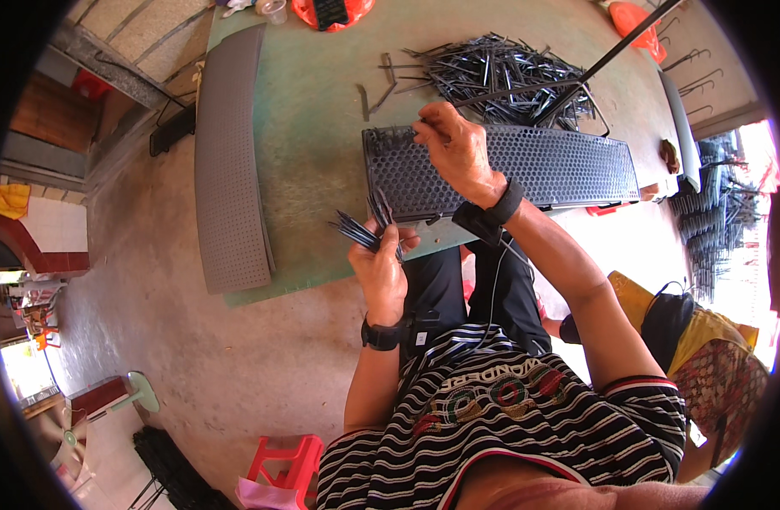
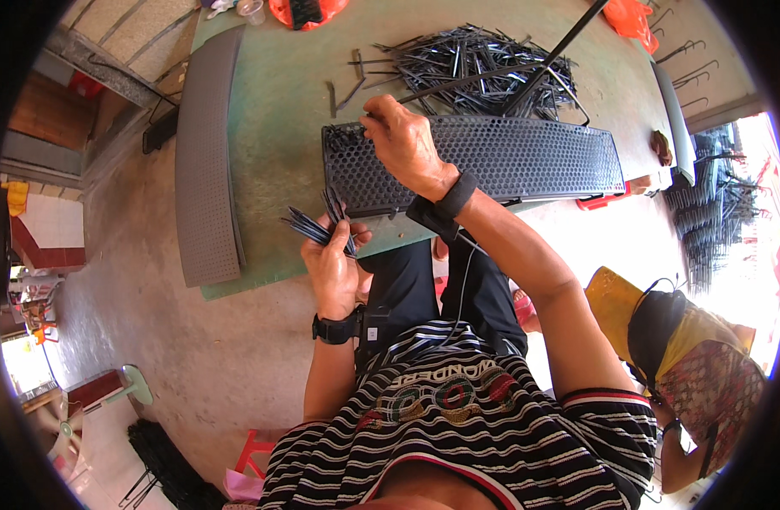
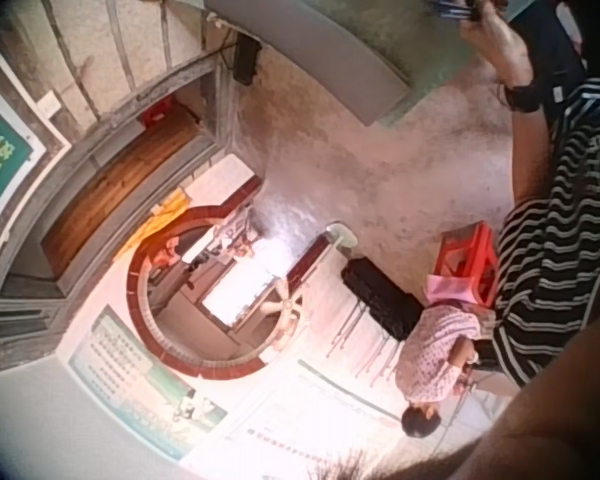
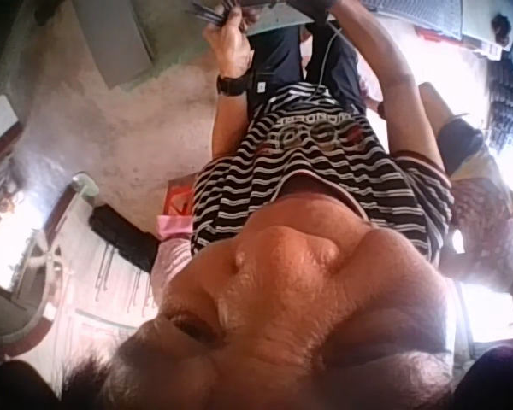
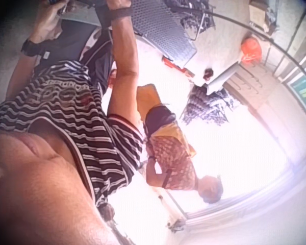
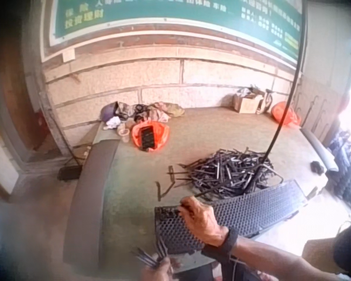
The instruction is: The person inserts small metal rods into the holes of a black plastic hanger base. They hold a bundle of rods in their left hand and use their right hand to pick and insert them one by one. The person occasionally adjusts the camera and repositions the hanger base on the table.
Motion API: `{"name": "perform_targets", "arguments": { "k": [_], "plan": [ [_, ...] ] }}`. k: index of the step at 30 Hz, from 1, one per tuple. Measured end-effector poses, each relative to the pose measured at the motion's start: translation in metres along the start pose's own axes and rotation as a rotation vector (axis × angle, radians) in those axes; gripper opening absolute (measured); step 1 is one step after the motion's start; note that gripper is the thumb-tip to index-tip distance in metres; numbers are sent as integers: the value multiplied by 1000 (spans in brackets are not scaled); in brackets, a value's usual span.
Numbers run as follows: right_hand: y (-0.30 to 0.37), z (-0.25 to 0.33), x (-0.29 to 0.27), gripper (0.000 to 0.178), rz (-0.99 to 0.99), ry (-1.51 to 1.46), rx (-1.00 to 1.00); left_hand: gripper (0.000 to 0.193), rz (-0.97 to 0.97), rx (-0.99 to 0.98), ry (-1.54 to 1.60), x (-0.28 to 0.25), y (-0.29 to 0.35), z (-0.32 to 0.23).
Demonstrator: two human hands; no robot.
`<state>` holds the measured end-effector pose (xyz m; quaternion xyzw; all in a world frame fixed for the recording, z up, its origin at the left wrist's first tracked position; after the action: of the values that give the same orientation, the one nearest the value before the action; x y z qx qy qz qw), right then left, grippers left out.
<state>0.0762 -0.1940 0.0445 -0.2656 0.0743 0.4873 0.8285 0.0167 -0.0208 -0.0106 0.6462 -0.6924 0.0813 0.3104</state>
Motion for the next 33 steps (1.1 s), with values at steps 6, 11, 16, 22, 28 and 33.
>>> {"name": "perform_targets", "arguments": {
  "k": [6,11,16,22,28,33],
  "plan": [
    [-4,-7,7,8,131,350,-254,14,-66,0,50,-1,0,-3],
    [1,6,4,14,151,501,-207,13,-78,-21,52,3,3,-8],
    [29,9,6,18,563,59,262,19,-29,-9,23,9,4,-2],
    [19,19,-3,13,197,-212,393,27,-60,40,36,9,3,2],
    [8,16,6,21,47,-29,26,21,-58,2,37,4,1,-3],
    [7,3,16,19,71,41,-52,18,-72,-18,44,4,1,-4]
  ]
}}
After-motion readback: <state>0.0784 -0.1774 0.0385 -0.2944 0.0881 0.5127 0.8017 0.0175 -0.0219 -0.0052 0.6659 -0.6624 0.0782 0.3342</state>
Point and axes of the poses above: each hand's wrist, its own y-axis away from the middle knuckle, its own x-axis out of the palm, z = x × y, the point moved 2 cm from there along -y, towards the middle knuckle, and after that the axes turned 7 degrees about x, right-handed, at the moved point
